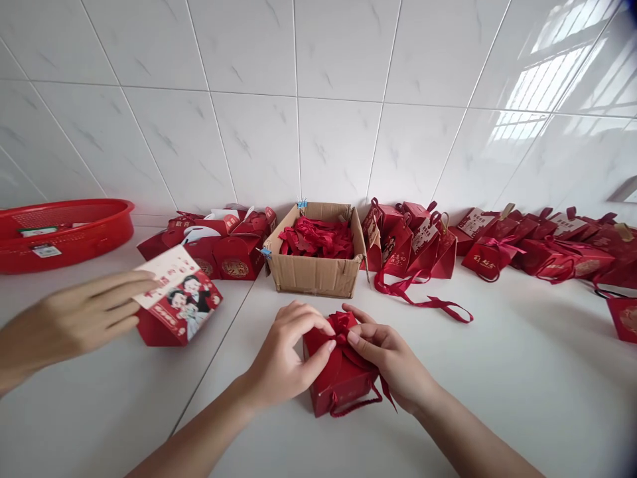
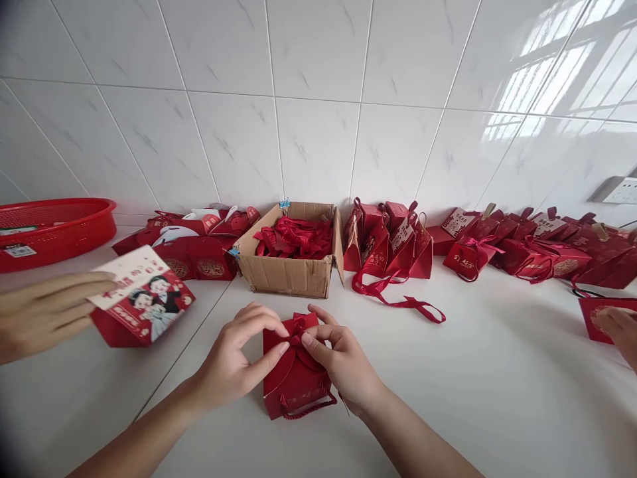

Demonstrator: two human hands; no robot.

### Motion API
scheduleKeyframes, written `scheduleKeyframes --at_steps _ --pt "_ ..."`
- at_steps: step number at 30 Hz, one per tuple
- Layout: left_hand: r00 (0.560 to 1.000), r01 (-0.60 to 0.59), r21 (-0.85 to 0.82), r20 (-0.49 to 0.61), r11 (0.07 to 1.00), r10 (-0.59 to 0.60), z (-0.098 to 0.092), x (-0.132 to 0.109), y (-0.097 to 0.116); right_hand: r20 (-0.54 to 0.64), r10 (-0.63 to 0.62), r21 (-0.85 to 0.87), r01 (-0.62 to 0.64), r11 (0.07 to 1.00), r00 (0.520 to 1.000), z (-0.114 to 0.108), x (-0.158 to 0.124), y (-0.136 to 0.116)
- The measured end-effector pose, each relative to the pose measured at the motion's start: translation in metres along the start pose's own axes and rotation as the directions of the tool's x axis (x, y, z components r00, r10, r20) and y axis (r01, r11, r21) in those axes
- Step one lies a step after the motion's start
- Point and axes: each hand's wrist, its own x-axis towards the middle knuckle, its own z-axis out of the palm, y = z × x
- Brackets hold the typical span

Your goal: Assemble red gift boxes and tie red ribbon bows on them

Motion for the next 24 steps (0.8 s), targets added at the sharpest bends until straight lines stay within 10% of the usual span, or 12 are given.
scheduleKeyframes --at_steps 11,24 --pt "0.998 0.027 -0.064 0.057 0.998 -0.023 -0.002 0.001 -0.005 -0.030 0.024 -0.130 -0.028 0.991 0.999 -0.008 0.001 -0.004" --pt "0.950 0.079 -0.106 0.308 0.991 -0.043 -0.018 0.007 -0.003 0.067 -0.345 -0.536 0.326 0.779 0.936 -0.020 0.015 0.001"
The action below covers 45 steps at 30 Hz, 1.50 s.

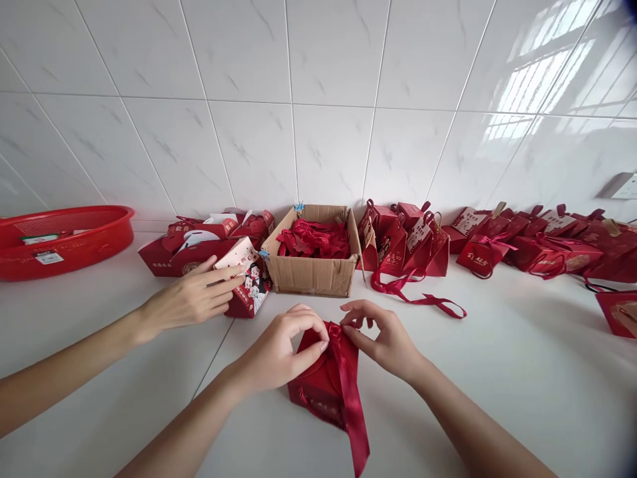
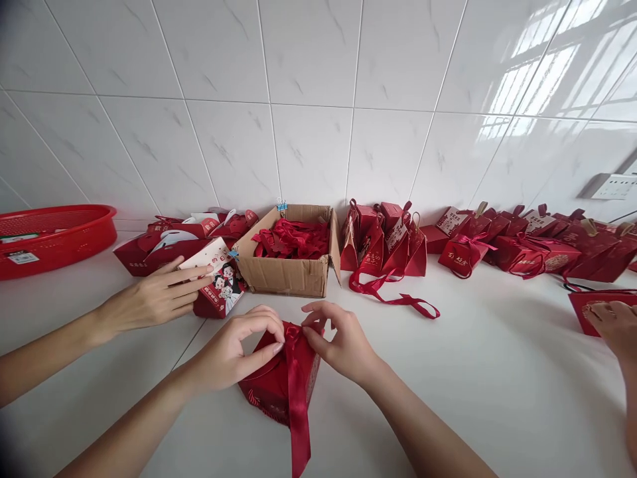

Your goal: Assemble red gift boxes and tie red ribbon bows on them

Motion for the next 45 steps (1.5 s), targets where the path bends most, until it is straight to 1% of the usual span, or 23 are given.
scheduleKeyframes --at_steps 2,3,4,5,7,8,10,12,13,14,16,18,21,23,26,28,31,35,37,41,45 --pt "1.000 0.003 0.018 0.007 1.000 -0.004 -0.001 0.000 0.003 -0.010 -0.071 -0.086 0.070 0.994 0.997 -0.006 -0.002 -0.005" --pt "1.000 0.011 0.032 0.009 0.999 -0.012 -0.002 0.000 0.004 0.013 -0.095 -0.127 0.096 0.987 0.995 -0.011 -0.004 -0.009" --pt "1.000 0.022 0.045 0.013 0.999 -0.022 -0.002 0.000 0.006 0.065 -0.104 -0.163 0.114 0.980 0.992 -0.017 -0.007 -0.015" --pt "0.999 0.031 0.056 0.016 0.998 -0.032 -0.003 0.000 0.007 0.140 -0.091 -0.193 0.117 0.974 0.986 -0.024 -0.009 -0.021" --pt "0.998 0.039 0.064 0.037 0.997 -0.041 -0.004 0.000 0.009 0.328 -0.008 -0.234 0.089 0.968 0.945 -0.038 -0.011 -0.034" --pt "0.998 0.039 0.062 0.052 0.997 -0.042 -0.005 0.001 0.010 0.374 0.046 -0.256 0.056 0.965 0.926 -0.043 -0.010 -0.038" --pt "0.996 0.037 0.057 0.081 0.998 -0.041 -0.006 0.003 0.010 0.333 0.103 -0.289 -0.002 0.957 0.937 -0.050 -0.002 -0.043" --pt "0.994 0.035 0.057 0.106 0.998 -0.041 -0.008 0.004 0.010 0.300 0.087 -0.246 -0.011 0.969 0.950 -0.049 0.010 -0.043" --pt "0.992 0.033 0.061 0.118 0.998 -0.040 -0.009 0.005 0.010 0.330 0.069 -0.202 -0.001 0.979 0.941 -0.047 0.016 -0.041" --pt "0.990 0.032 0.068 0.133 0.997 -0.041 -0.011 0.005 0.011 0.381 0.053 -0.158 0.009 0.987 0.923 -0.044 0.023 -0.040" --pt "0.986 0.042 0.092 0.158 0.995 -0.056 -0.013 0.005 0.013 0.490 0.027 -0.103 0.027 0.994 0.872 -0.038 0.032 -0.038" --pt "0.982 0.073 0.129 0.165 0.989 -0.094 -0.015 0.004 0.016 0.547 -0.010 -0.074 0.061 0.995 0.837 -0.034 0.038 -0.037" --pt "0.974 0.133 0.193 0.154 0.972 -0.164 -0.017 0.002 0.020 0.580 -0.093 -0.014 0.124 0.992 0.810 -0.034 0.039 -0.038" --pt "0.971 0.152 0.208 0.152 0.966 -0.185 -0.018 0.002 0.022 0.598 -0.145 0.031 0.158 0.987 0.788 -0.035 0.038 -0.037" --pt "0.968 0.160 0.170 0.166 0.972 -0.189 -0.018 0.004 0.022 0.642 -0.234 0.079 0.241 0.967 0.730 -0.036 0.036 -0.035" --pt "0.966 0.170 0.150 0.172 0.974 -0.195 -0.019 0.006 0.021 0.662 -0.270 0.058 0.310 0.949 0.700 -0.035 0.034 -0.034" --pt "0.964 0.174 0.187 0.167 0.967 -0.206 -0.023 0.009 0.020 0.691 -0.240 -0.046 0.373 0.927 0.682 -0.035 0.032 -0.034" --pt "0.957 0.151 0.249 0.204 0.957 -0.205 -0.030 0.015 0.020 0.721 -0.168 -0.156 0.393 0.906 0.672 -0.036 0.030 -0.037" --pt "0.949 0.132 0.236 0.251 0.963 -0.192 -0.034 0.018 0.020 0.722 -0.161 -0.167 0.395 0.904 0.673 -0.036 0.029 -0.038" --pt "0.917 0.108 0.146 0.368 0.983 -0.155 -0.036 0.020 0.017 0.727 -0.148 -0.167 0.382 0.909 0.670 -0.036 0.030 -0.036" --pt "0.910 0.123 0.113 0.384 0.986 -0.158 -0.033 0.019 0.012 0.730 -0.181 -0.119 0.383 0.916 0.660 -0.036 0.031 -0.034"
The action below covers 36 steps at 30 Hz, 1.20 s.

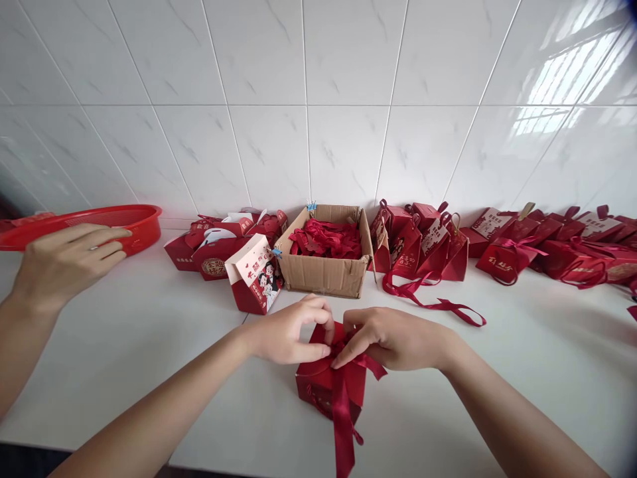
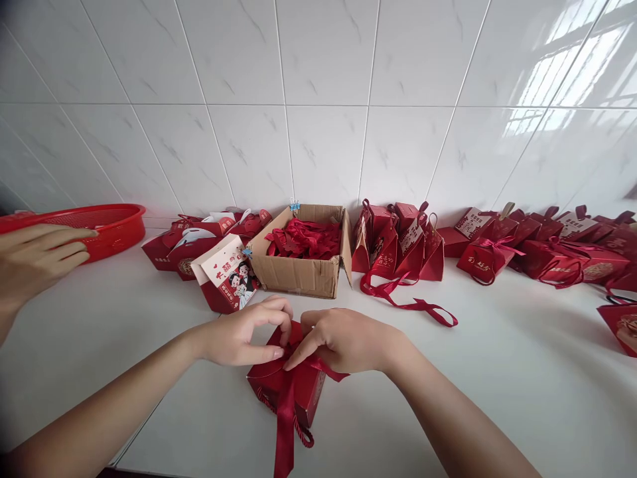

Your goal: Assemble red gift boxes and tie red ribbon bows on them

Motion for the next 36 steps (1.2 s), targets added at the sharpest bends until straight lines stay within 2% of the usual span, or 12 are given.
scheduleKeyframes --at_steps 9,14,17,22,27,31,36 --pt "1.000 -0.001 -0.104 -0.017 0.995 -0.001 0.005 0.003 -0.002 -0.012 -0.025 0.007 0.025 1.000 1.000 0.000 0.001 -0.002" --pt "0.996 0.029 -0.141 -0.075 0.990 -0.040 0.008 0.000 -0.006 -0.012 -0.015 -0.018 0.015 1.000 1.000 0.000 0.001 -0.001" --pt "0.996 0.026 -0.143 -0.078 0.989 -0.038 0.012 0.000 -0.008 -0.020 -0.033 -0.002 0.033 0.999 0.999 0.000 0.002 -0.001" --pt "0.987 0.025 -0.155 -0.155 0.988 -0.049 0.022 0.001 -0.013 -0.009 0.000 -0.047 -0.001 0.999 1.000 0.003 0.000 -0.001" --pt "0.987 0.040 -0.148 -0.151 0.988 -0.062 0.024 -0.002 -0.016 0.023 -0.010 -0.051 0.011 0.999 1.000 0.002 -0.001 -0.002" --pt "0.973 0.042 -0.204 -0.215 0.978 -0.087 0.030 -0.003 -0.012 -0.025 -0.051 -0.019 0.050 0.999 0.998 -0.004 -0.001 -0.002" --pt "0.944 0.042 -0.354 -0.293 0.934 -0.153 0.039 -0.002 0.000 -0.157 -0.062 0.099 0.079 0.992 0.986 -0.011 -0.003 -0.004"
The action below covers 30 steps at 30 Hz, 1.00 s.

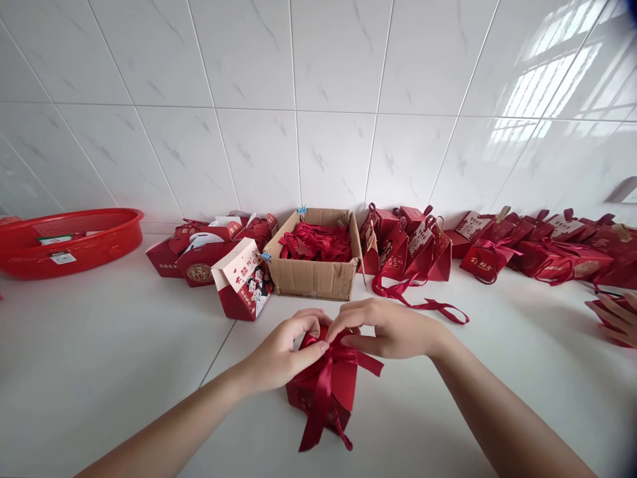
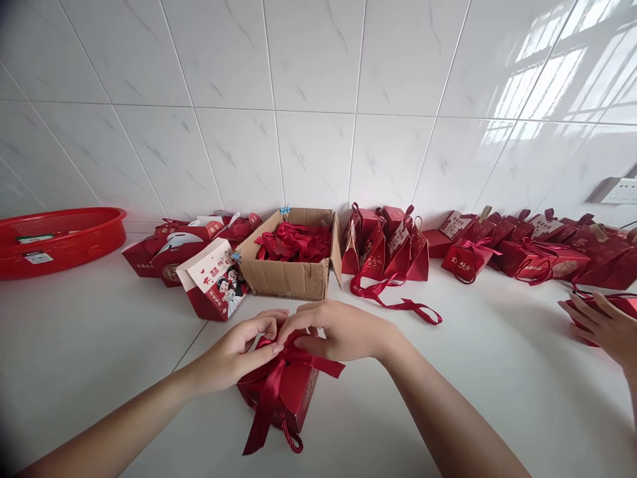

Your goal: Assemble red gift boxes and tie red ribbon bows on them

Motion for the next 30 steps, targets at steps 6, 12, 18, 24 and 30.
scheduleKeyframes --at_steps 6,12,18,24,30 --pt "1.000 -0.014 0.007 0.008 1.000 0.014 0.004 -0.002 0.007 -0.072 0.134 0.015 -0.133 0.991 0.988 0.001 0.002 0.003" --pt "0.996 -0.041 -0.054 0.078 0.998 0.045 -0.001 0.000 0.003 -0.058 0.193 0.083 -0.188 0.979 0.980 0.003 0.004 0.017" --pt "0.999 -0.029 -0.094 0.012 0.995 0.030 0.004 0.008 0.001 -0.074 0.184 0.082 -0.178 0.981 0.980 0.003 0.004 0.022" --pt "0.997 -0.026 -0.021 -0.072 0.999 0.025 0.013 0.012 0.003 -0.081 0.176 0.119 -0.166 0.979 0.981 0.004 0.004 0.020" --pt "0.995 -0.069 0.025 -0.075 0.997 0.071 0.012 0.013 0.001 -0.064 0.188 0.193 -0.172 0.966 0.980 0.005 0.005 0.020"
